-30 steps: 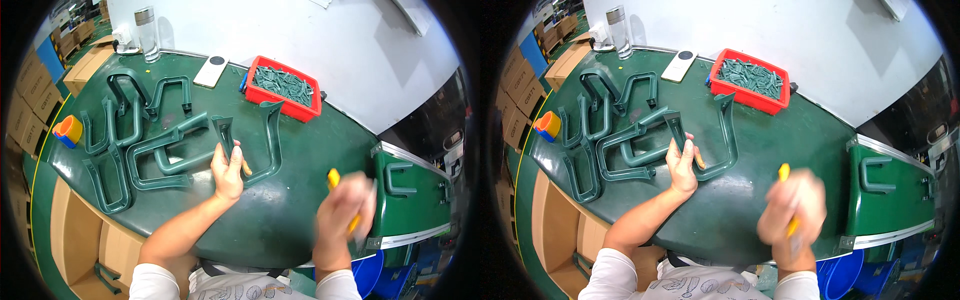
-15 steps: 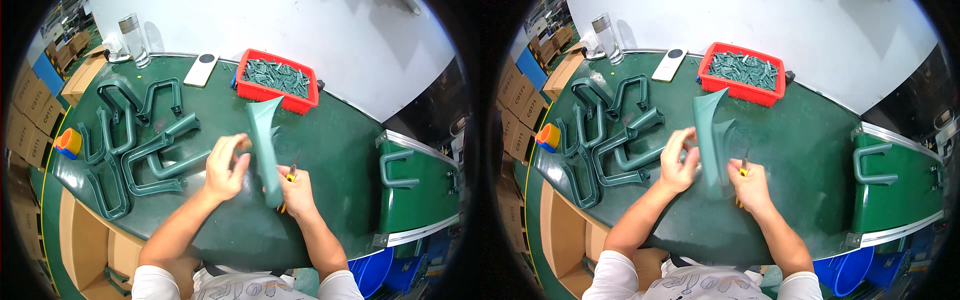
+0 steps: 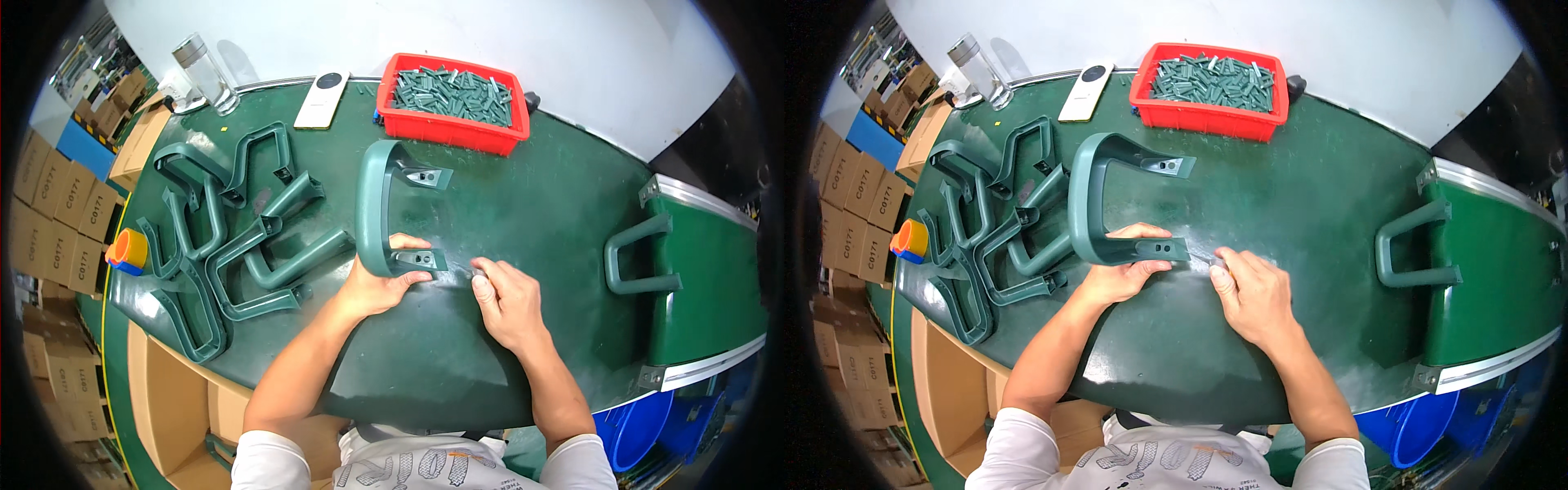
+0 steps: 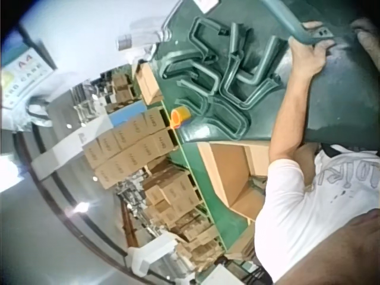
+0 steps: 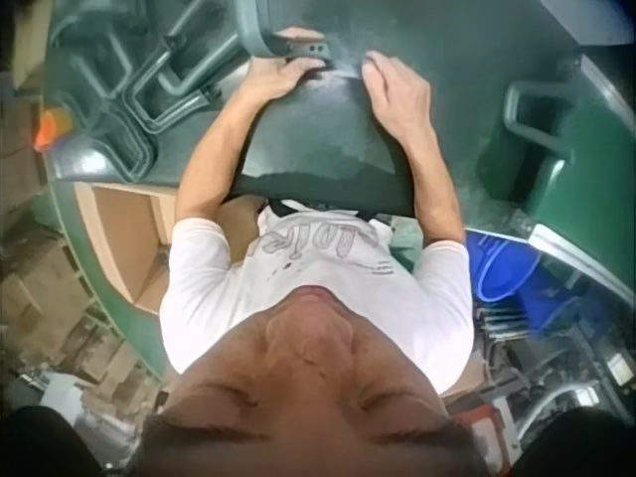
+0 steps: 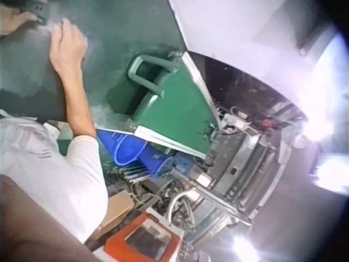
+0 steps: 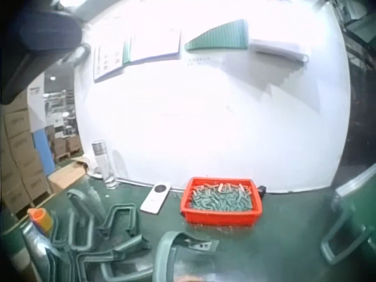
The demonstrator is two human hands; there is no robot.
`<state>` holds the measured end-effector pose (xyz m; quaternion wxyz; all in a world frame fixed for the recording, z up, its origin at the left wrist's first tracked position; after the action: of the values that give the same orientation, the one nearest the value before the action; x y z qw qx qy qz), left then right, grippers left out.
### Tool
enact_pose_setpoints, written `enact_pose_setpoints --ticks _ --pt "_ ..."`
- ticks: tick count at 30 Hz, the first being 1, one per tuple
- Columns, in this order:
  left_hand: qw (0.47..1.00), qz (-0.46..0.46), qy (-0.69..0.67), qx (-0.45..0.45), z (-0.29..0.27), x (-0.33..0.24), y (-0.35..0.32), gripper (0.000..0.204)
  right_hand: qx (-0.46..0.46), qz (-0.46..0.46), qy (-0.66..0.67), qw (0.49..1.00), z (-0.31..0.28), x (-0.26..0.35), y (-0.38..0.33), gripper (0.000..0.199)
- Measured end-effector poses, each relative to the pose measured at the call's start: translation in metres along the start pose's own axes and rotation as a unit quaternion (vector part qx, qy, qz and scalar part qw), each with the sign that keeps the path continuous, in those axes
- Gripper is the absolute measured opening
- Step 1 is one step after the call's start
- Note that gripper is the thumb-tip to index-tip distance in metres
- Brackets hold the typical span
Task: The user is using a tool to clean the flash or excess plastic off green molded plastic parts and then placing them in a cardboard box.
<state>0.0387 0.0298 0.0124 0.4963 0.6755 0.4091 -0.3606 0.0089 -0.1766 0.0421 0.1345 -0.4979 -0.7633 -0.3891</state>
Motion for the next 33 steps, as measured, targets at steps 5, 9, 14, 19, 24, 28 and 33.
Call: enact_pose_setpoints --ticks 5,9,14,19,24,28,33 --pt "0.996 -0.056 -0.055 0.034 0.004 -0.002 -0.003 0.037 -0.025 -0.037 -0.054 0.998 0.002 -0.001 -0.003 0.020" --pt "0.992 -0.077 -0.096 0.022 0.003 -0.003 -0.004 0.034 -0.029 -0.032 -0.045 0.998 0.006 -0.003 -0.006 0.019" --pt "0.995 -0.062 -0.072 0.033 0.003 -0.001 -0.006 0.034 -0.026 -0.039 -0.042 0.998 0.008 -0.003 -0.006 0.019" --pt "0.991 -0.084 -0.096 0.050 0.004 -0.003 -0.005 0.036 -0.043 -0.032 -0.048 0.997 0.008 -0.005 -0.007 0.019" --pt "0.975 -0.121 -0.181 0.047 0.007 0.002 -0.008 0.029 -0.047 -0.037 -0.065 0.996 0.009 -0.005 -0.008 0.017" --pt "0.976 -0.129 -0.167 0.051 0.006 0.004 -0.009 0.029 -0.043 -0.037 -0.071 0.996 0.011 -0.005 -0.008 0.017" --pt "0.975 -0.141 -0.161 0.055 0.007 0.004 -0.009 0.031 -0.048 -0.042 -0.063 0.996 0.012 -0.006 -0.009 0.017"
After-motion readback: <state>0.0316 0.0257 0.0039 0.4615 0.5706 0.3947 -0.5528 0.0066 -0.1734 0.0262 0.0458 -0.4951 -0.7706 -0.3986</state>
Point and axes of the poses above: each hand's wrist, its own y-axis towards the middle knuckle, its own z-axis out of the palm, x = y × z, the point moved 3 cm from there along y, towards the middle knuckle, and after that the axes turned 6 degrees about -x, right-handed, at the moved point
